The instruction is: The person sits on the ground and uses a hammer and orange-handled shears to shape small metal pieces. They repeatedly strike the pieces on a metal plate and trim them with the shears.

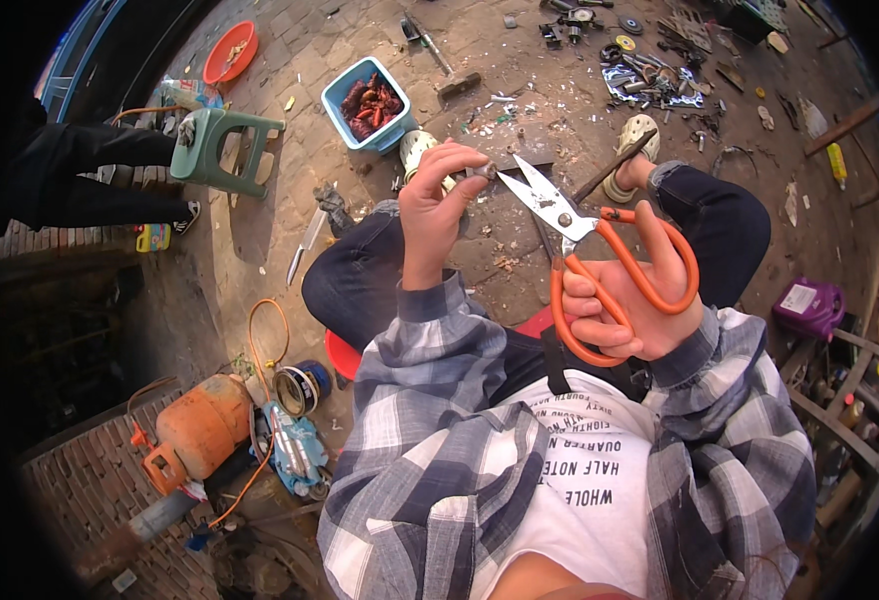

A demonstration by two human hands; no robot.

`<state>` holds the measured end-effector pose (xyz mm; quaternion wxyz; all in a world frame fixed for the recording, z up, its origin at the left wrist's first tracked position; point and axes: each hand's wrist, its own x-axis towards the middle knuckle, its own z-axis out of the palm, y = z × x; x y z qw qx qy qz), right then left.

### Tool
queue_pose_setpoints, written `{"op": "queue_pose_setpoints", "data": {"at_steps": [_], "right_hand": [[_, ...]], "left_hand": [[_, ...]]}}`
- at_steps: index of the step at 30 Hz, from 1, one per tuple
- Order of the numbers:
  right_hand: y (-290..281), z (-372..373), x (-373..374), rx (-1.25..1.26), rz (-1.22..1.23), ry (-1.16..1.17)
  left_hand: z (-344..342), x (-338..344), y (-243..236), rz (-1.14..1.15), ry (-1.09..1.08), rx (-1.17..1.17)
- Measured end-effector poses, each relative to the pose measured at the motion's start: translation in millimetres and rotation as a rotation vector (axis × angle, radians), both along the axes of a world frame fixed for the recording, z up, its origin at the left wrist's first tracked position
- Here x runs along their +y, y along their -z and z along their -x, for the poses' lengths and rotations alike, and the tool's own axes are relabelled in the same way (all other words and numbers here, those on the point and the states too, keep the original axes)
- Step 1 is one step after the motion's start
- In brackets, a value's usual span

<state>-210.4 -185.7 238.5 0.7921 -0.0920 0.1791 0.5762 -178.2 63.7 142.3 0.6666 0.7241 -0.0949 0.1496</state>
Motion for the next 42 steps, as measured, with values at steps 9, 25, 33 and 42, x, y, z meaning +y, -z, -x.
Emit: {"op": "queue_pose_setpoints", "data": {"at_steps": [9, 25, 33, 42], "right_hand": [[6.1, -0.4, -1.8, -0.073, -0.087, -0.047], [10.9, 0.0, -0.4, -0.081, -0.069, -0.061], [13.4, 0.8, 0.9, -0.099, -0.068, -0.065], [15.0, 2.1, 2.5, -0.162, -0.031, -0.084]], "left_hand": [[0.7, 3.3, 1.5, -0.016, 0.007, 0.0], [1.8, 4.5, 2.9, -0.004, 0.012, 0.026], [4.8, -0.4, -2.0, 0.024, -0.04, 0.105], [6.7, -0.2, -6.2, 0.063, -0.005, 0.179]]}}
